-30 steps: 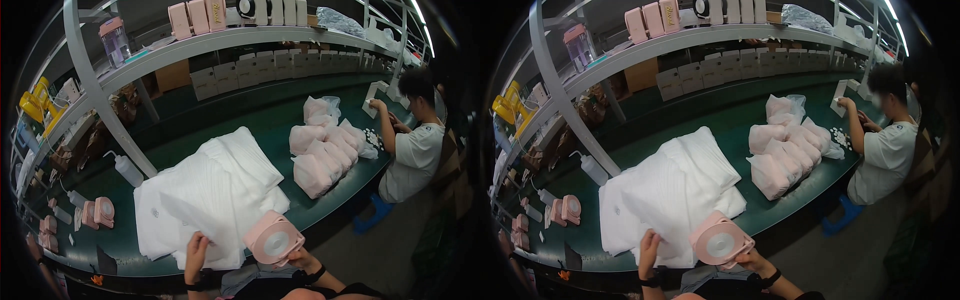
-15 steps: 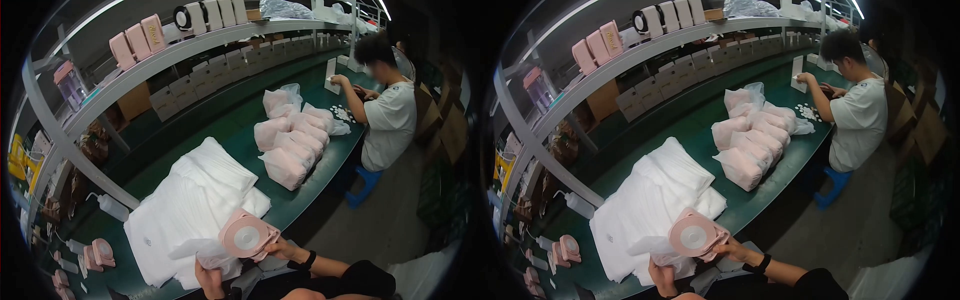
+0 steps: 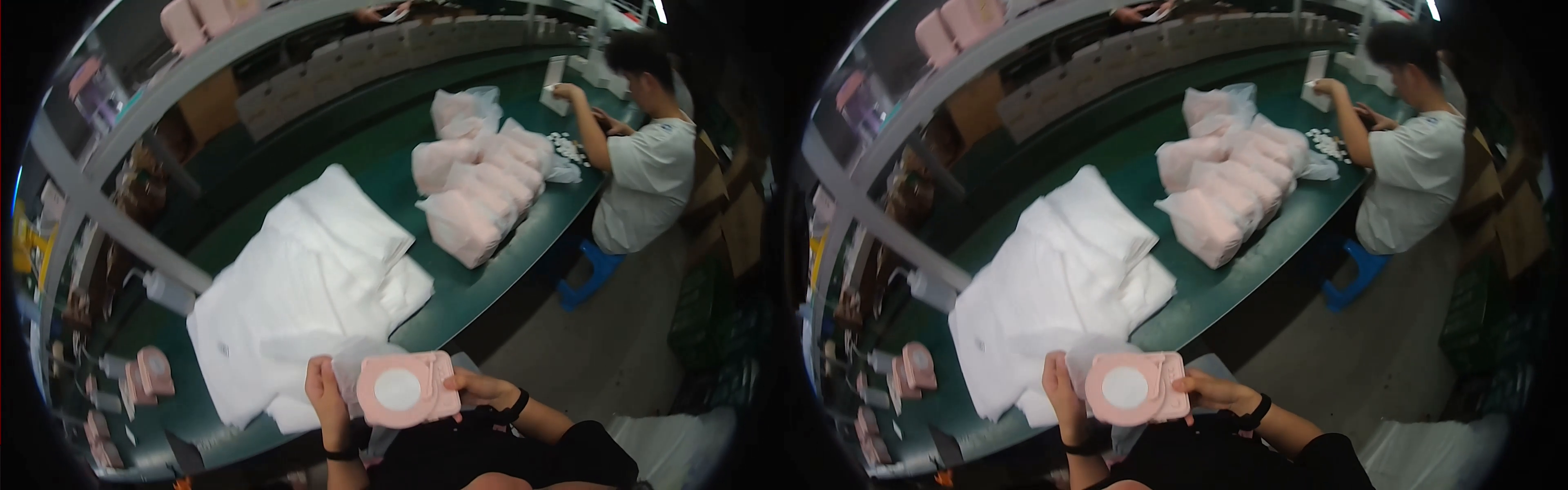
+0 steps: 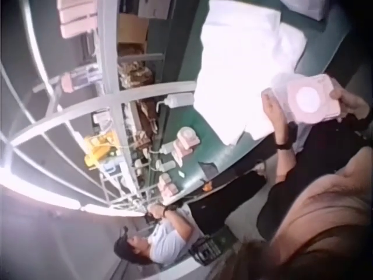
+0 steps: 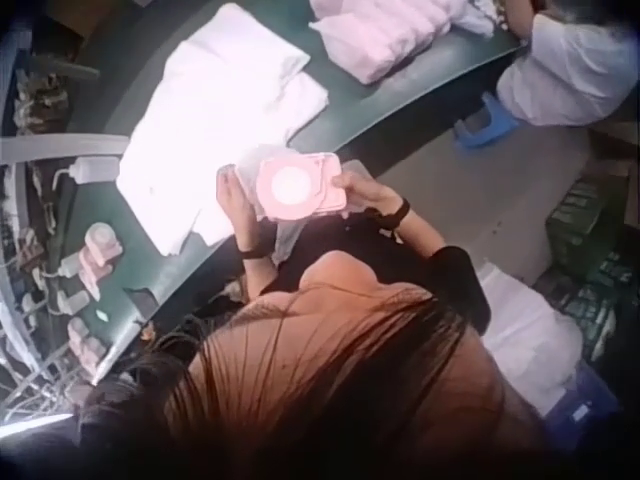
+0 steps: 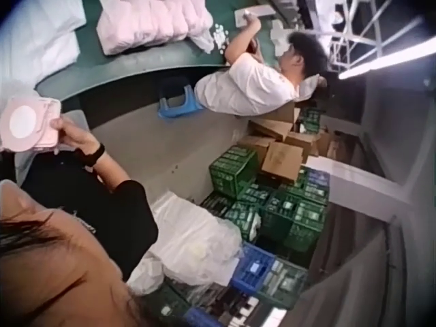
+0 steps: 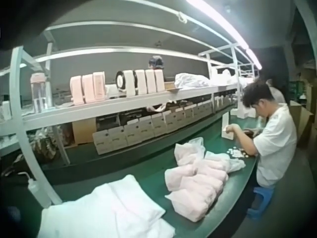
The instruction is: The person picks up a pink record player, turns it over, and slides it into a white foam bag. They then place the bagged record player onto a pile of others on the table and repeat the process.
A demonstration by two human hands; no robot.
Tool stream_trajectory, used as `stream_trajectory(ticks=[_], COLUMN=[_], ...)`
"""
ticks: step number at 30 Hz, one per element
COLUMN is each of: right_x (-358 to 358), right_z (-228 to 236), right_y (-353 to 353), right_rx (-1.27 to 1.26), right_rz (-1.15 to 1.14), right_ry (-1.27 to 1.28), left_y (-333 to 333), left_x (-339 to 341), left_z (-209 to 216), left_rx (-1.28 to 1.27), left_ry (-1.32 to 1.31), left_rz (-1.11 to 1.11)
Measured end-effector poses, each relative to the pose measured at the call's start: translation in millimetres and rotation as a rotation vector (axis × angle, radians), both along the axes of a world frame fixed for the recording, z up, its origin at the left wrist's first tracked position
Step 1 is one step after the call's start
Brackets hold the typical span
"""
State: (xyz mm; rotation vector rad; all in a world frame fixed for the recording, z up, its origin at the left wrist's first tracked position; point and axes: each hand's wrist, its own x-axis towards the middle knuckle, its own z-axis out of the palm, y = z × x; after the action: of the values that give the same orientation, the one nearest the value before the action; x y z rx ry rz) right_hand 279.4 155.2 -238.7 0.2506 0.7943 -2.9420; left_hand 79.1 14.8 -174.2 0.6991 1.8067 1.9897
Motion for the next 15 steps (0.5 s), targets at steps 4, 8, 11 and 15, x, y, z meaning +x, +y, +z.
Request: stream_trajectory(ticks=[4,8,11,15], right_x=[-18,-32,-34,-40], right_z=[3,-1,9,-4], right_y=[-24,-49,-53,-56], right_rx=[0.157,0.808,1.216,1.084], right_rz=[-0.165,-0.408,-0.346,-0.351], right_ry=[-0.185,-0.092,-0.038,-0.014], left_y=[-28,-48,-55,-65], left_x=[-1,7,16,26], left_z=[3,-10,-11,-4], left_rx=[-0.131,-0.241,-0.221,-0.246], left_ry=[-0.053,0.112,0.193,0.566], left_rz=[-0.095,-0.253,-0.175,-0.233])
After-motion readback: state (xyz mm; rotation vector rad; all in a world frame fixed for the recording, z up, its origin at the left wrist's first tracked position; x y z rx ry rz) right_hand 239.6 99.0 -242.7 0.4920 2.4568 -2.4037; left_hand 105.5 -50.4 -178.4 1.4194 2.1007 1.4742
